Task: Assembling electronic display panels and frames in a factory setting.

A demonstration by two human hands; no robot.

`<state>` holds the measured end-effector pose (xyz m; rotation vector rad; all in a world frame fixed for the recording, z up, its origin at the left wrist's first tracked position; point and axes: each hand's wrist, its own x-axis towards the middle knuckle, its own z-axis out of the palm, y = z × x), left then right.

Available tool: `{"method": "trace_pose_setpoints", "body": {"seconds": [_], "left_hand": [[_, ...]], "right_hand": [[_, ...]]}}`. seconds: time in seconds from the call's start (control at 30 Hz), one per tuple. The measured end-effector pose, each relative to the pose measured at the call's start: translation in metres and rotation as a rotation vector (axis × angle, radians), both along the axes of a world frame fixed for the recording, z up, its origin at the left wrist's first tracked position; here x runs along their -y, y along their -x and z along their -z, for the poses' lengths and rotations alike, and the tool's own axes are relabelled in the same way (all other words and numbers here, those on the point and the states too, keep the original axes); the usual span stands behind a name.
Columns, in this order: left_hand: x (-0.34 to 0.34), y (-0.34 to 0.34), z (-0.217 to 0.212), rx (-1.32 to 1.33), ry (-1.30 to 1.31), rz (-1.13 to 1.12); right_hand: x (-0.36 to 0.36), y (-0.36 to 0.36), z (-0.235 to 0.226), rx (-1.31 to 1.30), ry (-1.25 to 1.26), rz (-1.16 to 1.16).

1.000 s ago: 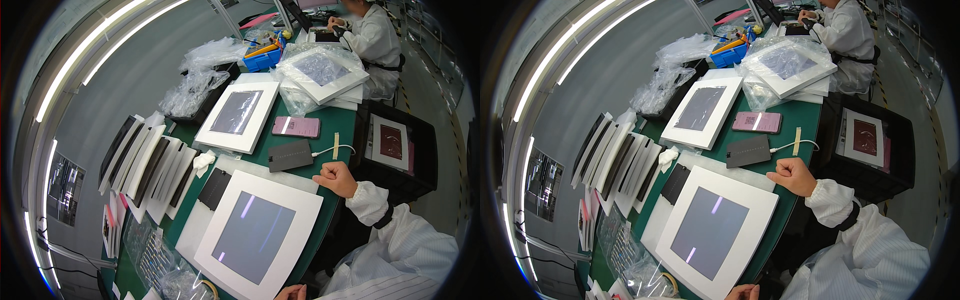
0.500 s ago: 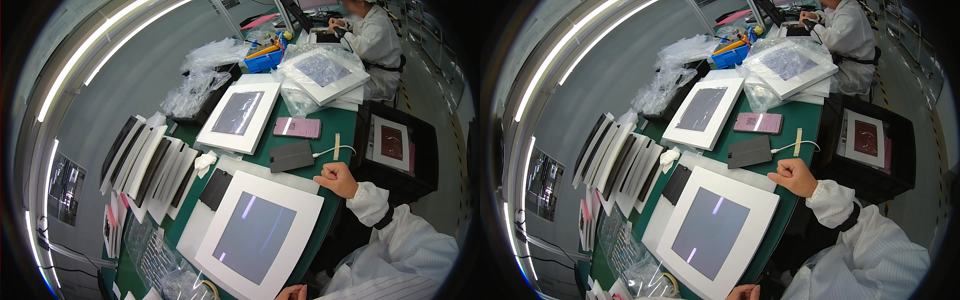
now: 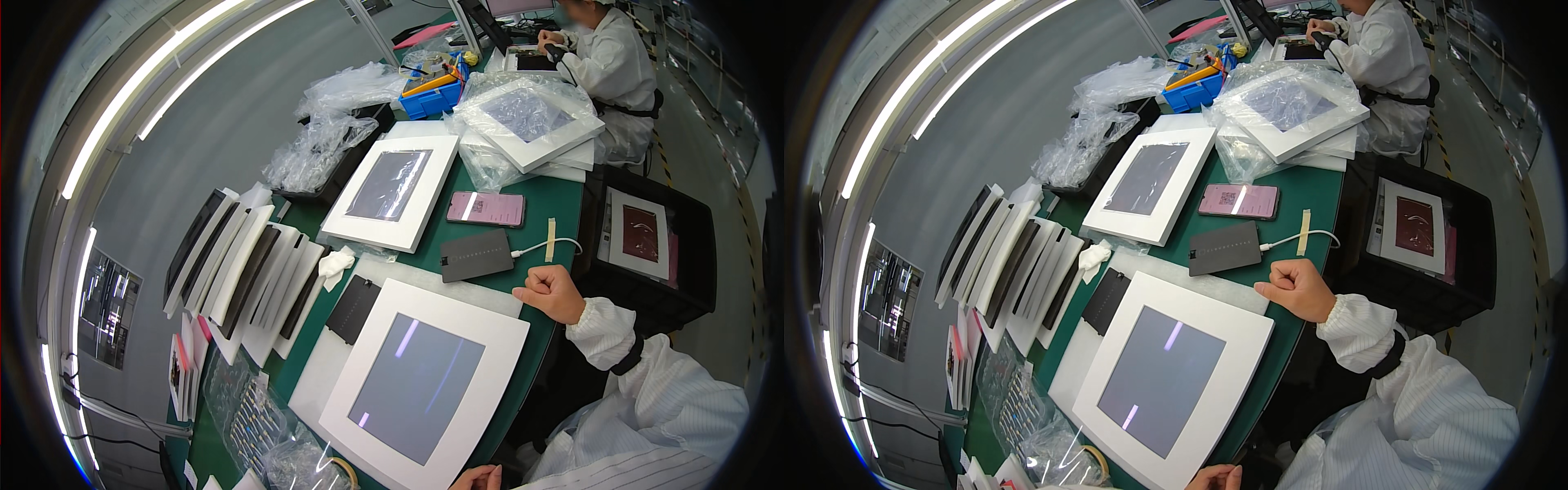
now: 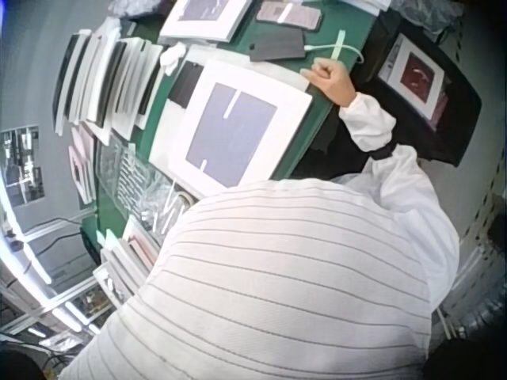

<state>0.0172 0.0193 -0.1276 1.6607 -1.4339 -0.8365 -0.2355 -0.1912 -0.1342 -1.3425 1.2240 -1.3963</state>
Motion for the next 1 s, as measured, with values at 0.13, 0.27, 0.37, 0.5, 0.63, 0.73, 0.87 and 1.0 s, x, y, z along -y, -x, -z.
{"method": "trace_pose_setpoints", "body": {"seconds": [0.13,0.27,0.37,0.5,0.63,0.73,0.87,1.0], "left_hand": [[0.001,0.000,0.002,0.008,0.013,0.015],[-0.055,-0.137,0.238,-0.587,-0.147,-0.153],[-0.026,-0.070,0.135,-0.318,-0.091,-0.043],[-0.001,-0.001,0.002,-0.013,0.012,0.011],[-0.002,-0.001,0.001,-0.008,-0.009,0.003],[-0.001,-0.002,0.003,-0.010,0.004,0.003],[-0.001,-0.002,0.003,-0.035,0.004,-0.012],[-0.002,-0.003,0.005,-0.044,-0.022,-0.020]], "right_hand": [[0.000,0.001,0.002,0.005,-0.006,0.001],[0.001,-0.003,-0.003,0.018,0.009,-0.013],[-0.001,0.004,0.003,-0.008,0.007,0.012],[0.000,0.001,0.000,-0.003,0.012,0.004],[0.000,0.000,0.001,0.002,0.008,0.005],[0.000,0.000,0.001,-0.009,0.010,0.014],[0.001,-0.002,0.002,-0.007,0.009,0.003],[-0.001,-0.001,0.000,-0.015,0.020,0.012]]}}
